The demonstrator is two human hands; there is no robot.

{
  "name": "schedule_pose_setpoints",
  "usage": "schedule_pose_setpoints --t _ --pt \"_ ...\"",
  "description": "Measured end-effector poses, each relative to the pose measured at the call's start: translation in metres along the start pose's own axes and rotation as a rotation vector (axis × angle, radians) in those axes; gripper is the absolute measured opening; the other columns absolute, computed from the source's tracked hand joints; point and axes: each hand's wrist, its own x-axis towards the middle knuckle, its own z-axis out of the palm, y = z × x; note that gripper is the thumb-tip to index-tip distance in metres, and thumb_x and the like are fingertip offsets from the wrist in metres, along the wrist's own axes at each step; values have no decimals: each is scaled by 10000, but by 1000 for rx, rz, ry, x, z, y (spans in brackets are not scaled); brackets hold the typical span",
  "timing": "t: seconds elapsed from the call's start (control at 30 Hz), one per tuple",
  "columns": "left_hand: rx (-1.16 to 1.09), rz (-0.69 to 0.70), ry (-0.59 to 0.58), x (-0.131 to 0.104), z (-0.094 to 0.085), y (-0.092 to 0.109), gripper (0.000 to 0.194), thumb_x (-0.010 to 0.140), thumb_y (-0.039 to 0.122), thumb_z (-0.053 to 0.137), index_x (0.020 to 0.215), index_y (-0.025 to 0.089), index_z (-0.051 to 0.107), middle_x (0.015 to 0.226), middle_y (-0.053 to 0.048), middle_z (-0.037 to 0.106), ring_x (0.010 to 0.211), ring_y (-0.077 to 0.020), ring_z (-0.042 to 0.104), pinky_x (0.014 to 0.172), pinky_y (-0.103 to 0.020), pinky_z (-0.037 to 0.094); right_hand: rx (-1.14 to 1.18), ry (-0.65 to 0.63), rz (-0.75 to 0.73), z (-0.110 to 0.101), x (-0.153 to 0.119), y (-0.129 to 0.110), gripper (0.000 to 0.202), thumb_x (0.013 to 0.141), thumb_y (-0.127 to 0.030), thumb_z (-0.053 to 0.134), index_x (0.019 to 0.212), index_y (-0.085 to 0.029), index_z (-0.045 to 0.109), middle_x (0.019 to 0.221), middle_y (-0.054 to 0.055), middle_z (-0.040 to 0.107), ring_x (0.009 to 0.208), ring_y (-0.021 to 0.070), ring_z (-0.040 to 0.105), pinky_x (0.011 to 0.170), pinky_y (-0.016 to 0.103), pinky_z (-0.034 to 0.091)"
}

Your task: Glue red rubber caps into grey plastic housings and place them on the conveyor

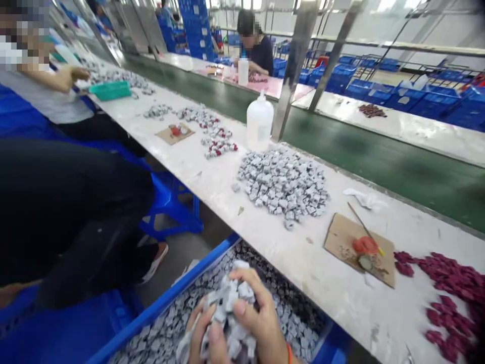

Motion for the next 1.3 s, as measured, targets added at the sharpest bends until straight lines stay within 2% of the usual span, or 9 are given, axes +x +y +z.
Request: schedule_pose_setpoints --t 0.13,0.23,0.3,0.4,0.53,0.73,1.0,1.17,1.3 --pt "-307 130 -178 -3 88 112 253 842 437 544 863 205 646 1052 -101 673 1049 -301 626 932 -467 501 -46 144 -215 -46 69 -72 439 799 -579 554 1038 -223 644 972 42 627 864 201 575 784 310 468" --pt "-366 201 -307 -10 158 160 252 876 369 517 892 173 674 1044 -107 690 1039 -252 629 911 -384 509 -73 250 -330 -87 125 -100 409 845 -546 498 1063 -223 623 1065 51 636 945 209 572 829 328 461" --pt "-379 246 -346 -14 200 171 261 897 365 509 923 164 673 1057 -108 686 1067 -236 614 945 -396 485 -106 303 -405 -110 159 -107 394 877 -533 473 1047 -209 620 1101 60 632 993 208 570 878 362 454" --pt "-345 286 -340 -18 250 169 271 928 379 514 959 146 648 1035 -83 677 1041 -220 619 936 -451 475 -180 370 -492 -137 201 -104 366 910 -493 499 1026 -164 607 1101 70 617 1026 205 574 918 425 449" --pt "-217 335 -279 -25 286 158 232 925 359 541 972 153 637 1046 -64 662 1021 -214 613 928 -462 465 -327 426 -549 -161 233 -90 303 920 -421 538 1050 -154 597 1097 64 606 1015 200 582 911 437 466" --pt "-4 444 -255 -31 297 154 226 880 311 601 1057 175 634 1252 -87 563 1183 -263 501 1010 -514 381 -596 291 -541 -190 248 -87 241 921 -360 553 1046 -163 612 1165 70 592 1106 217 550 965 465 443" --pt "121 479 -442 -24 280 162 313 792 258 637 1098 230 697 1341 -146 438 1293 -357 397 1095 -533 240 -962 -155 -425 -218 247 -133 284 941 -344 528 1172 -191 584 1268 81 560 1065 204 586 940 456 476" --pt "54 400 -521 -3 243 158 439 899 371 482 1315 243 540 1405 -145 412 1346 -310 362 1080 -464 323 -1130 -206 -331 -220 242 -148 464 953 -442 465 1371 -241 439 1353 107 516 1000 211 627 883 444 503" --pt "0 244 -420 21 183 120 457 943 436 387 1324 207 493 1368 -136 477 1322 -281 410 1065 -417 368 -1191 -103 -326 -219 240 -158 590 913 -595 396 1373 -233 466 1277 139 586 905 255 669 795 416 528"
